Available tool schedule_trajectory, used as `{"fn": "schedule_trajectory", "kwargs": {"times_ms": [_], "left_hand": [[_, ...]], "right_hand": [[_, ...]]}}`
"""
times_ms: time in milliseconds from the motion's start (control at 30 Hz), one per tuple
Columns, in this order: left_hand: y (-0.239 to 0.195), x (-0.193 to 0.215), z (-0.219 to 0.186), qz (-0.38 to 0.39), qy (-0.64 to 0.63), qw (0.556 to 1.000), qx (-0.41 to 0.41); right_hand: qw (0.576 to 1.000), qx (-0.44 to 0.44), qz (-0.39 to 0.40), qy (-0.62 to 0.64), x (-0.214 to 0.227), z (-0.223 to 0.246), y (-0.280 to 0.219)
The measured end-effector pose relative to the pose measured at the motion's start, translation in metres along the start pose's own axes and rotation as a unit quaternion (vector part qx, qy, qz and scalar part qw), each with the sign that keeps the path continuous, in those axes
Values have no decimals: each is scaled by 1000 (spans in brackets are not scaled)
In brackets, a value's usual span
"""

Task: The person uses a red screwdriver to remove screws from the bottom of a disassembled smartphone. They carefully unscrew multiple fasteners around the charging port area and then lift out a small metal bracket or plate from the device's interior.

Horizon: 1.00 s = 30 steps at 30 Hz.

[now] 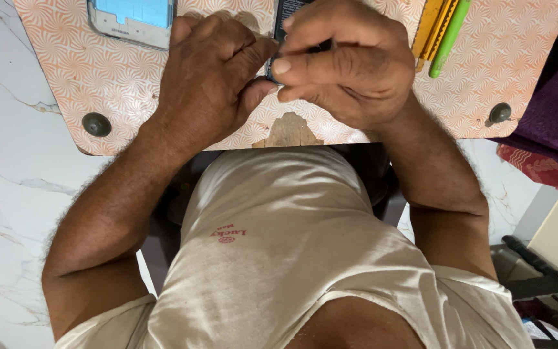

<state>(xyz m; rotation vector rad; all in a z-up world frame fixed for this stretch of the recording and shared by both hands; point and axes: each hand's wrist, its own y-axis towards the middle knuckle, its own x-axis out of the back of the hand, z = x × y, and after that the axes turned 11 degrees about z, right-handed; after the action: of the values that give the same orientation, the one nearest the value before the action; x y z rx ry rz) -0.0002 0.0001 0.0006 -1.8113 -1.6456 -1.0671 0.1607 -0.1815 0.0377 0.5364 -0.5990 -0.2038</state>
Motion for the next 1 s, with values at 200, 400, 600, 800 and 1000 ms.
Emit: {"fn": "schedule_trajectory", "kwargs": {"times_ms": [200,400,600,800,1000], "left_hand": [[0,1,-1,4,0,1000,2],[0,0,-1,5,-5,1000,5],[1,1,0,4,2,1000,1],[1,2,-1,6,-1,1000,2],[0,2,-1,1,0,1000,-1]], "right_hand": [[998,-35,-5,53,0,-1,-5],[999,-31,-5,38,1,2,-4],[998,-39,-3,40,1,1,-6],[999,-32,-4,31,-1,4,-6],[999,-42,1,23,-3,12,-2]]}}
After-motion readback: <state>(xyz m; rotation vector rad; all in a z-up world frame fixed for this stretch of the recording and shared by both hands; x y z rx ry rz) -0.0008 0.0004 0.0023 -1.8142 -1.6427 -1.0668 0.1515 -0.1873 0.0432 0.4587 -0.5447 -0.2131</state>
